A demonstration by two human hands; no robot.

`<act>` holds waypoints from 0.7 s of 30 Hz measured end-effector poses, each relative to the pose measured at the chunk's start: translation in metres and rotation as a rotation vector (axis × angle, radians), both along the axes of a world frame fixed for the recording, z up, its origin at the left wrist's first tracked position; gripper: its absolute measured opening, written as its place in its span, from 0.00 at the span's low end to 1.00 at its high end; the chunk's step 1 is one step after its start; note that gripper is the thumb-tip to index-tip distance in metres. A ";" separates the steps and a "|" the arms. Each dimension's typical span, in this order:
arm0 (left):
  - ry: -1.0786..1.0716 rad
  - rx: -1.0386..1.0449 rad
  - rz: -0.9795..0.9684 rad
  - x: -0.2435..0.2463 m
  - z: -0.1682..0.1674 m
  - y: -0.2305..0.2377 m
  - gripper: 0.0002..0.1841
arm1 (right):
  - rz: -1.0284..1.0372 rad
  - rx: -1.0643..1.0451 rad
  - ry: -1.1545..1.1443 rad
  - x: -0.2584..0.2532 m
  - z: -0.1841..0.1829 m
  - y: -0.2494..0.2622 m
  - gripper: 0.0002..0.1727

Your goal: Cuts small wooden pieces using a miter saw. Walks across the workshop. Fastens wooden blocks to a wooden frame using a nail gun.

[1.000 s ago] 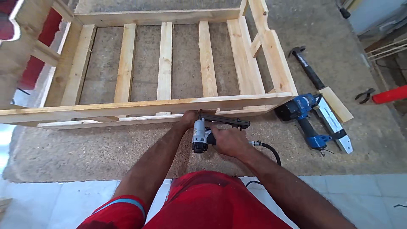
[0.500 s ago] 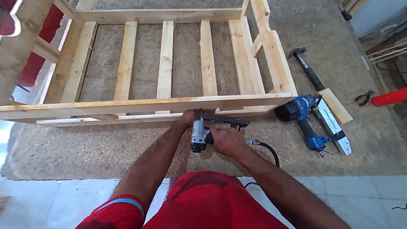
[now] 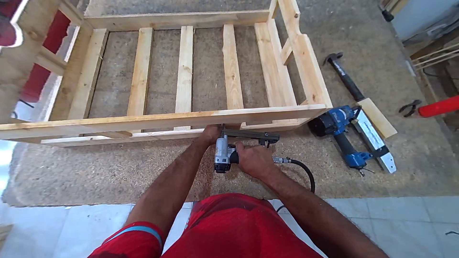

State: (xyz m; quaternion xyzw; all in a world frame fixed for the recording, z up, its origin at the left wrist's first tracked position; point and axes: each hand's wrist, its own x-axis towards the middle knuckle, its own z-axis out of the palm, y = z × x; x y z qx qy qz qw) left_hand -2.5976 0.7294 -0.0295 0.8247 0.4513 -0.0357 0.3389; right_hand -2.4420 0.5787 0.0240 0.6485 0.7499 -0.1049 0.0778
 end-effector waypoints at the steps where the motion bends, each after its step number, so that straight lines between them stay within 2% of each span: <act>1: 0.007 -0.006 -0.007 0.000 0.000 0.001 0.17 | 0.001 0.009 -0.002 0.001 -0.001 -0.001 0.17; 4: -0.004 -0.043 0.033 0.000 0.000 0.004 0.18 | 0.008 0.003 0.002 0.002 -0.003 -0.002 0.28; 8: -0.020 -0.042 0.069 0.002 0.001 0.005 0.19 | -0.011 0.017 0.010 0.006 -0.002 -0.003 0.19; 12: -0.051 -0.049 0.104 0.004 0.003 0.004 0.20 | 0.000 0.090 0.020 0.012 -0.009 -0.007 0.25; 15: -0.078 -0.068 0.125 0.004 0.006 0.003 0.17 | -0.010 0.107 0.029 0.016 -0.009 -0.010 0.21; 21: -0.114 -0.075 0.185 0.005 -0.001 0.004 0.18 | -0.044 0.057 0.000 0.028 -0.011 -0.014 0.25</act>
